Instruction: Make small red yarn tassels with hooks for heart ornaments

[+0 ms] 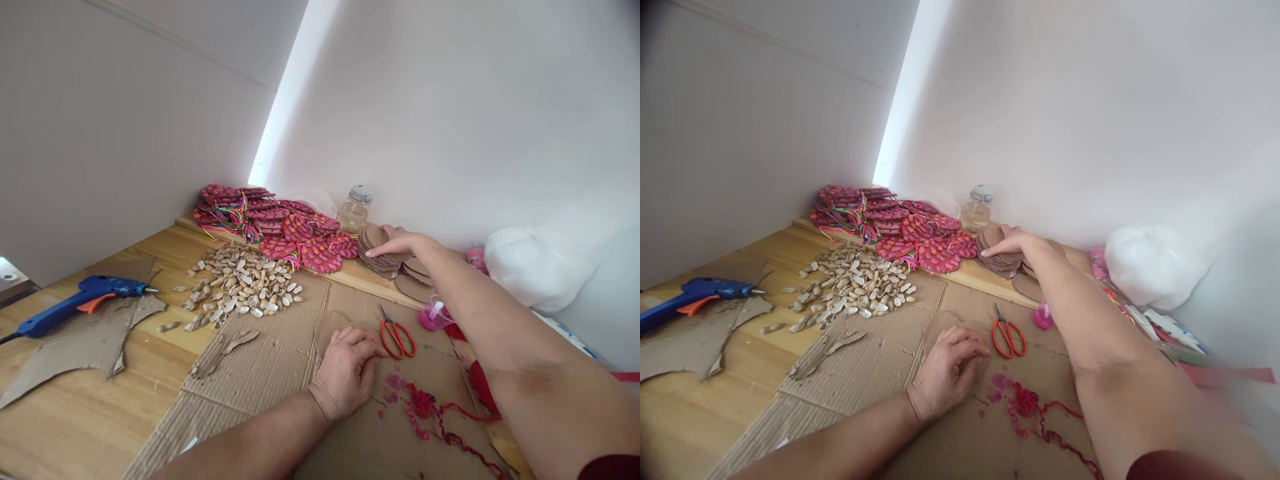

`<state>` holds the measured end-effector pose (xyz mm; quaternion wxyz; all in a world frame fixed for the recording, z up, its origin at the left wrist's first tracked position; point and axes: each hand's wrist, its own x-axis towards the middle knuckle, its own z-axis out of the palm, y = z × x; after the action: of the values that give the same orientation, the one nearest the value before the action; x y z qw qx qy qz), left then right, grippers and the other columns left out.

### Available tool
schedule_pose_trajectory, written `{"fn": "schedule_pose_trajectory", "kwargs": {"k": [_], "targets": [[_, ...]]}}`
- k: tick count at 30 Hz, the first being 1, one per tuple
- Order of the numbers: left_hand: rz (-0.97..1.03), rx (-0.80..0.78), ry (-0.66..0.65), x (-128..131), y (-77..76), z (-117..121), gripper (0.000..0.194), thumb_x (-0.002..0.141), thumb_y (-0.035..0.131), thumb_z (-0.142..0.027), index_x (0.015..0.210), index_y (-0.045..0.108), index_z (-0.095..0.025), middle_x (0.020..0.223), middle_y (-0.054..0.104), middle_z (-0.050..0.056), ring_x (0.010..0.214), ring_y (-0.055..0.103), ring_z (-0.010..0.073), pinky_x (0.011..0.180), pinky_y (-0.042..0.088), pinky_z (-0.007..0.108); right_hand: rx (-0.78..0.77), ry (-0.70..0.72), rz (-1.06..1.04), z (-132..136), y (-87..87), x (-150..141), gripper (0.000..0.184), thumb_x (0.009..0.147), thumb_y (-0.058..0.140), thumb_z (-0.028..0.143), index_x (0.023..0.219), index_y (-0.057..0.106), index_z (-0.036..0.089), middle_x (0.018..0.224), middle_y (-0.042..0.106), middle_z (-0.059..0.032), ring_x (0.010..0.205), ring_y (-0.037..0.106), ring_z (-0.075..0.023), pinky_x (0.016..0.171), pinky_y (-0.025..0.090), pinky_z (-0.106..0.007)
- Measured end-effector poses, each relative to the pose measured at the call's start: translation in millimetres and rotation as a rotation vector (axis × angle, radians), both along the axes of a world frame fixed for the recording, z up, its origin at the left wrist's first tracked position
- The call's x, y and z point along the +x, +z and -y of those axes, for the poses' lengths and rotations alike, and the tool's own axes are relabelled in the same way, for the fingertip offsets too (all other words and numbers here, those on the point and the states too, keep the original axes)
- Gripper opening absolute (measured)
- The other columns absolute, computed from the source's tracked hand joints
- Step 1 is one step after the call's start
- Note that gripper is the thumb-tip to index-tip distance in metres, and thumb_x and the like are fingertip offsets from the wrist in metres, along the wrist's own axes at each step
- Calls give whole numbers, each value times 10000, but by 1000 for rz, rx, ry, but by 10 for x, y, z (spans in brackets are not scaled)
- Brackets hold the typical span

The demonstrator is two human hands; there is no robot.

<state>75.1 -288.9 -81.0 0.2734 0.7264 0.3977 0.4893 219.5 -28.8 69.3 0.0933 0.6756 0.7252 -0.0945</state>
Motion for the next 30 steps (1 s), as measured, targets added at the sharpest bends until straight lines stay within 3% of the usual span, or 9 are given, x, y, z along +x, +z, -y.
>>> {"fn": "schedule_pose_trajectory", "kwargs": {"k": [7, 12, 17, 20, 24, 27, 30], "targets": [[23, 5, -8, 0, -8, -2, 218, 830, 544, -113, 944, 689, -230, 989, 668, 24, 956, 594, 175, 839, 422, 332, 32, -32, -12, 39, 38, -23, 1186, 512, 728, 759, 1484, 284, 244, 1447, 390, -218, 1283, 451, -422, 943, 460, -543], [38, 13, -13, 1, -18, -12, 219, 834, 540, -111, 943, 688, -230, 983, 672, 27, 964, 599, 176, 849, 434, 330, 109, -55, -80, -54, 261, 101, 1147, 535, 667, 814, 1482, 262, 308, 1475, 377, -188, 1271, 446, -436, 877, 486, -564], [49, 4, -10, 9, -37, -18, 216, 843, 539, -122, 948, 691, -233, 984, 670, 33, 958, 599, 177, 851, 448, 328, 101, -73, -60, -202, 446, 112, 1131, 578, 678, 771, 1499, 260, 264, 1469, 396, -212, 1252, 462, -436, 920, 443, -565], [55, 4, -5, 12, -34, -20, 213, 839, 540, -118, 941, 692, -227, 973, 667, 38, 952, 603, 177, 849, 455, 326, 65, -77, -28, -215, 379, 16, 1161, 534, 701, 776, 1489, 297, 256, 1479, 394, -210, 1265, 452, -441, 940, 438, -575], [40, 8, -3, 13, -17, -17, 213, 834, 540, -113, 934, 695, -219, 957, 669, 48, 933, 607, 181, 831, 464, 324, 12, -87, -45, -156, 160, -90, 1146, 494, 741, 748, 1452, 375, 236, 1469, 428, -194, 1256, 485, -416, 962, 455, -546], [31, 10, -7, 13, -11, -11, 219, 835, 534, -111, 938, 695, -218, 958, 669, 49, 936, 608, 181, 835, 465, 325, -9, -108, -69, -126, 44, -111, 1198, 498, 693, 809, 1475, 342, 211, 1490, 403, -208, 1255, 497, -415, 937, 482, -535], [26, 6, -9, 10, -11, -11, 221, 838, 535, -116, 946, 697, -220, 969, 669, 50, 949, 608, 183, 842, 467, 326, -2, -120, -74, -138, 41, -101, 1285, 467, 641, 879, 1508, 288, 214, 1550, 305, -217, 1321, 427, -441, 981, 447, -570]]}}
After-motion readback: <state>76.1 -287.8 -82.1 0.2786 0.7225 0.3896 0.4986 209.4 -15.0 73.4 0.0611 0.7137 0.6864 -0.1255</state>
